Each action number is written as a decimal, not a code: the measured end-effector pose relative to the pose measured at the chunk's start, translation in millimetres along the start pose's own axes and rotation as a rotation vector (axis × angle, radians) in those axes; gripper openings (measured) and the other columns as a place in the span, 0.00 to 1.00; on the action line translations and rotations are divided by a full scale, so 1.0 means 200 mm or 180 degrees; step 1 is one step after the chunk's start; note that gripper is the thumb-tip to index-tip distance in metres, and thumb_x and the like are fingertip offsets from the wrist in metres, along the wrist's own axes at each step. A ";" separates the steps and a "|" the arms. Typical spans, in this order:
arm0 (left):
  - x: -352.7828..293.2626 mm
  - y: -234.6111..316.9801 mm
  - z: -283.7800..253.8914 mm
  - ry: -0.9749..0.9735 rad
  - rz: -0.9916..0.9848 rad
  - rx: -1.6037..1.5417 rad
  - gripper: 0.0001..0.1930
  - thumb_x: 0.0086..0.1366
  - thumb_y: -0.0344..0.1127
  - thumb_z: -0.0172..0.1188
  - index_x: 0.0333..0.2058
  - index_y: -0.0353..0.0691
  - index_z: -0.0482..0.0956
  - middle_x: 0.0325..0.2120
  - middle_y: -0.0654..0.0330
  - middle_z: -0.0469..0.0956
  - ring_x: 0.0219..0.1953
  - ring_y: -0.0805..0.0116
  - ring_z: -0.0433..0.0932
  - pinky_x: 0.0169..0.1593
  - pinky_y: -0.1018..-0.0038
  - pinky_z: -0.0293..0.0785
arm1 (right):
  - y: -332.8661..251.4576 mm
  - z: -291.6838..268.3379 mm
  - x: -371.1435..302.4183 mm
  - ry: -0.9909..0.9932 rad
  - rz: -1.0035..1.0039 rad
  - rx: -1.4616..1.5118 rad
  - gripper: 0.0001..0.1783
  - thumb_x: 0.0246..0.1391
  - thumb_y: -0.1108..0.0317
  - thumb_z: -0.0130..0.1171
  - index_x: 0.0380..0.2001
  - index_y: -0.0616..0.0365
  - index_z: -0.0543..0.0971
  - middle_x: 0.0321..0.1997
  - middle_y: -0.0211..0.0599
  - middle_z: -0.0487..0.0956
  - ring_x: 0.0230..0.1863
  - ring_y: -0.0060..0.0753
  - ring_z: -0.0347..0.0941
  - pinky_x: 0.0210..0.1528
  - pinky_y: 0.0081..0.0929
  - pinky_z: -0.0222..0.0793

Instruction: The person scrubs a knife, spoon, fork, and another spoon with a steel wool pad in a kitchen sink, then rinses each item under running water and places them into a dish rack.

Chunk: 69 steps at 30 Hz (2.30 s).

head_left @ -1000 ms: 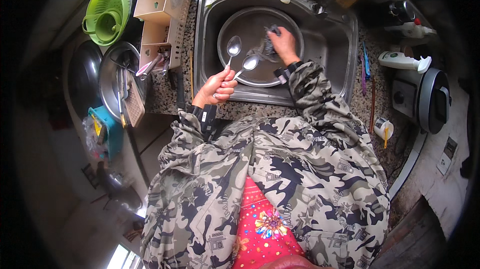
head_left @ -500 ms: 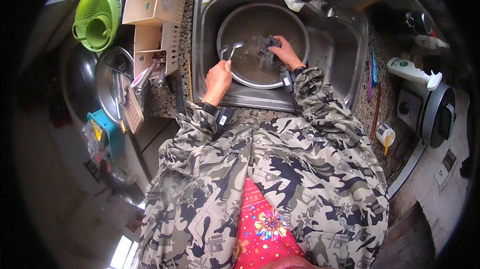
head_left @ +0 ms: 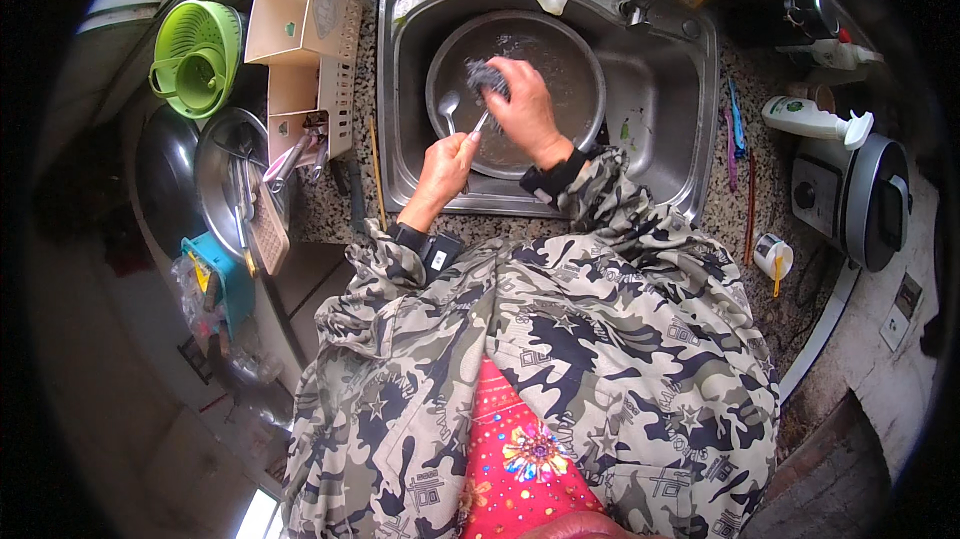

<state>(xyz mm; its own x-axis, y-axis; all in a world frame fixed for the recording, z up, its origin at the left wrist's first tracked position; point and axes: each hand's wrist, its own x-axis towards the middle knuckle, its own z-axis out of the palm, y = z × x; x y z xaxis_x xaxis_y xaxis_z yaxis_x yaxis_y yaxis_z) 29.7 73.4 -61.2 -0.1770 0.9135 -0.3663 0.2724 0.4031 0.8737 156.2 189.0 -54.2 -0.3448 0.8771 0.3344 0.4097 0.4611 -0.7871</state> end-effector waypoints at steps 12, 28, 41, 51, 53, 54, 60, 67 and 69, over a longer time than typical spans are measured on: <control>-0.12 0.00 -0.09 -0.0476 -0.0180 -0.0623 0.20 0.67 0.45 0.49 0.18 0.43 0.64 0.10 0.70 0.64 0.11 0.81 0.63 0.14 0.82 0.58 | 0.02 -0.08 0.01 -0.0520 -0.0600 0.0361 0.19 0.40 0.68 0.60 0.41 0.56 0.75 0.41 0.42 0.76 0.43 0.49 0.71 0.47 0.37 0.68; -0.18 0.01 -0.13 -0.0386 0.0528 -0.0647 0.16 0.68 0.38 0.50 0.22 0.37 0.68 0.18 0.64 0.70 0.22 0.77 0.70 0.28 0.80 0.68 | 0.64 0.05 0.00 -0.2024 0.1053 -0.1098 0.40 0.35 0.57 0.69 0.55 0.49 0.68 0.62 0.42 0.63 0.62 0.51 0.57 0.58 0.51 0.57; -0.12 -0.04 -0.11 -0.0143 -0.0605 -0.0424 0.11 0.66 0.34 0.48 0.39 0.33 0.75 0.18 0.63 0.73 0.21 0.75 0.75 0.30 0.79 0.70 | 0.61 0.26 -0.14 -0.2825 0.0834 -0.0315 0.13 0.43 0.63 0.54 0.31 0.58 0.78 0.37 0.50 0.75 0.41 0.54 0.71 0.43 0.40 0.68; -0.03 0.08 -0.08 -0.0387 -0.1036 -0.0986 0.11 0.68 0.36 0.43 0.29 0.38 0.70 0.13 0.68 0.62 0.09 0.79 0.58 0.11 0.79 0.57 | -0.03 0.02 -0.11 -0.0896 -0.1357 0.0358 0.13 0.41 0.58 0.60 0.26 0.55 0.75 0.37 0.36 0.72 0.47 0.41 0.65 0.53 0.45 0.56; -0.05 0.12 -0.10 -0.0566 -0.0810 -0.1250 0.12 0.69 0.37 0.44 0.27 0.39 0.69 0.14 0.69 0.62 0.11 0.81 0.57 0.13 0.81 0.55 | -0.03 0.04 -0.08 -0.0435 -0.1020 -0.0043 0.13 0.42 0.58 0.59 0.26 0.55 0.75 0.36 0.35 0.72 0.47 0.40 0.65 0.52 0.44 0.56; -0.06 0.13 -0.11 -0.0693 -0.0728 -0.1332 0.12 0.68 0.37 0.45 0.26 0.39 0.68 0.14 0.69 0.63 0.12 0.81 0.58 0.14 0.81 0.56 | -0.01 0.06 -0.05 -0.0206 -0.0897 -0.0232 0.13 0.42 0.58 0.59 0.26 0.55 0.74 0.36 0.35 0.72 0.47 0.40 0.65 0.52 0.43 0.56; -0.10 0.08 -0.11 -0.0622 -0.0125 -0.0469 0.15 0.68 0.38 0.47 0.24 0.36 0.69 0.15 0.67 0.63 0.19 0.80 0.60 0.23 0.79 0.59 | 0.25 0.08 0.07 -0.1116 0.1759 0.1222 0.15 0.53 0.60 0.49 0.28 0.62 0.77 0.28 0.42 0.77 0.27 0.38 0.74 0.32 0.38 0.70; -0.17 0.05 -0.14 -0.0431 0.0972 0.0292 0.10 0.68 0.37 0.49 0.31 0.36 0.70 0.17 0.71 0.63 0.19 0.83 0.60 0.22 0.83 0.59 | 0.41 -0.02 0.04 -0.0634 0.3461 0.4419 0.13 0.60 0.64 0.46 0.38 0.62 0.74 0.37 0.39 0.78 0.39 0.35 0.75 0.43 0.38 0.74; -0.17 0.06 -0.15 -0.0453 0.0869 -0.0045 0.09 0.68 0.36 0.49 0.32 0.36 0.70 0.18 0.70 0.64 0.19 0.83 0.61 0.23 0.83 0.60 | 0.39 -0.05 0.03 -0.0567 0.3569 0.4839 0.13 0.61 0.65 0.45 0.39 0.62 0.74 0.39 0.40 0.77 0.41 0.36 0.75 0.45 0.41 0.73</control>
<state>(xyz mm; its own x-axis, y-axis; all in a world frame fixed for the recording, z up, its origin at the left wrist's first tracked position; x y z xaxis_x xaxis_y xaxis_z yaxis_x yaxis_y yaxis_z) 9.9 45.3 -28.8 0.0354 0.9868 -0.1578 0.2782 0.1419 0.9500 193.8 231.9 -107.4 -0.5965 0.5787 -0.5562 -0.4785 -0.8127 -0.3324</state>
